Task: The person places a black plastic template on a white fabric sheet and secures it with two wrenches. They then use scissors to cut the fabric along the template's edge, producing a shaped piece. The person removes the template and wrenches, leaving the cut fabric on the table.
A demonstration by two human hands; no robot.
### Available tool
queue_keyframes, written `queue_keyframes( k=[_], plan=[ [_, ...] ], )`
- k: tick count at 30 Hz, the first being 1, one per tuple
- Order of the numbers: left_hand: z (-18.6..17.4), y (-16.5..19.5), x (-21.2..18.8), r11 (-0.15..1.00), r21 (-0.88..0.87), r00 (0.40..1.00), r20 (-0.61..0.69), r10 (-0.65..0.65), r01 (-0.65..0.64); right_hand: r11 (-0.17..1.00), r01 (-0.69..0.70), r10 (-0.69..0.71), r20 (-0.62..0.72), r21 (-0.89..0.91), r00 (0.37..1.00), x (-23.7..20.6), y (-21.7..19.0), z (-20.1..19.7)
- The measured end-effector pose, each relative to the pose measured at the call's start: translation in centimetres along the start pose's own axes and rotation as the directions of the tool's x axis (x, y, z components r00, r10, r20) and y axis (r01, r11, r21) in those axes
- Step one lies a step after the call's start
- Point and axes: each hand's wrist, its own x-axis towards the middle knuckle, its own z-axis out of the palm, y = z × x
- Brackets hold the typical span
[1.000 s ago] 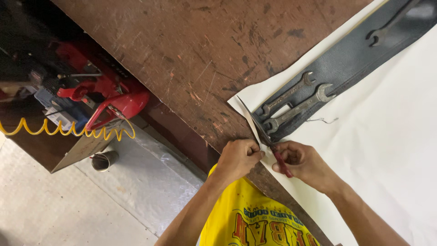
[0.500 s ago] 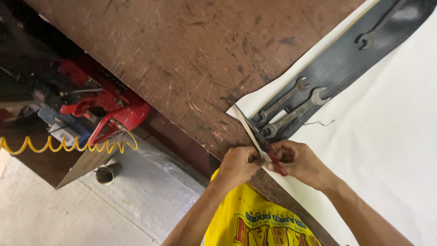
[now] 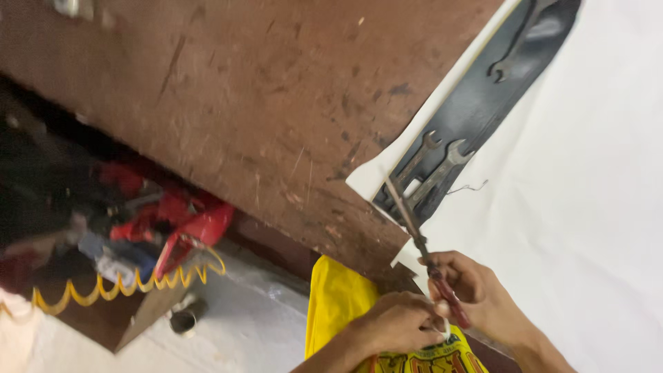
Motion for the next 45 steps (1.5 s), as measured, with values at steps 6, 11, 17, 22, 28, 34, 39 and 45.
queue_keyframes(
  k=[6, 11, 17, 22, 28, 34, 39, 45],
  plan=[
    [-7.6, -2.3, -1.2, 0.999, -0.019, 0.992, -0.123, 0.038, -0.04, 0.987, 0.004, 0.067, -0.439, 0.158, 0.896, -0.9, 4.1, 3.4],
    [-16.9, -6.7, -2.3, 0.965, -0.099, 0.867, -0.424, -0.262, 0.244, 0.918, 0.1, 0.143, -0.554, 0.384, 0.82, 0.7, 8.3, 11.5],
    [-22.0, -8.9, -1.1, 0.929, -0.369, 0.918, -0.362, -0.163, 0.02, 0.847, 0.1, 0.29, -0.611, 0.522, 0.736, 1.7, 10.7, 20.9],
    [-22.4, -7.0, 1.6, 0.872, -0.444, 0.925, -0.2, -0.322, 0.207, 0.818, 0.125, 0.317, -0.622, 0.562, 0.716, 2.2, 11.8, 24.6],
    [-22.3, -6.1, 3.8, 0.938, -0.218, 0.945, -0.124, -0.301, 0.27, 0.76, 0.223, 0.239, -0.581, 0.611, 0.778, 3.4, 13.1, 27.3],
    [-21.8, -6.8, 4.1, 0.96, -0.1, 0.955, -0.122, -0.271, 0.26, 0.734, 0.261, 0.256, -0.611, 0.627, 0.749, 6.7, 11.0, 27.2],
    [-22.3, -7.4, 4.2, 0.951, -0.14, 0.958, -0.047, -0.284, 0.275, 0.721, 0.246, 0.297, -0.61, 0.648, 0.735, 7.8, 9.4, 26.4],
    [-22.3, -7.7, 4.2, 0.951, -0.125, 0.956, -0.045, -0.291, 0.284, 0.736, 0.26, 0.281, -0.631, 0.625, 0.723, 8.6, 9.2, 25.8]
  ],
)
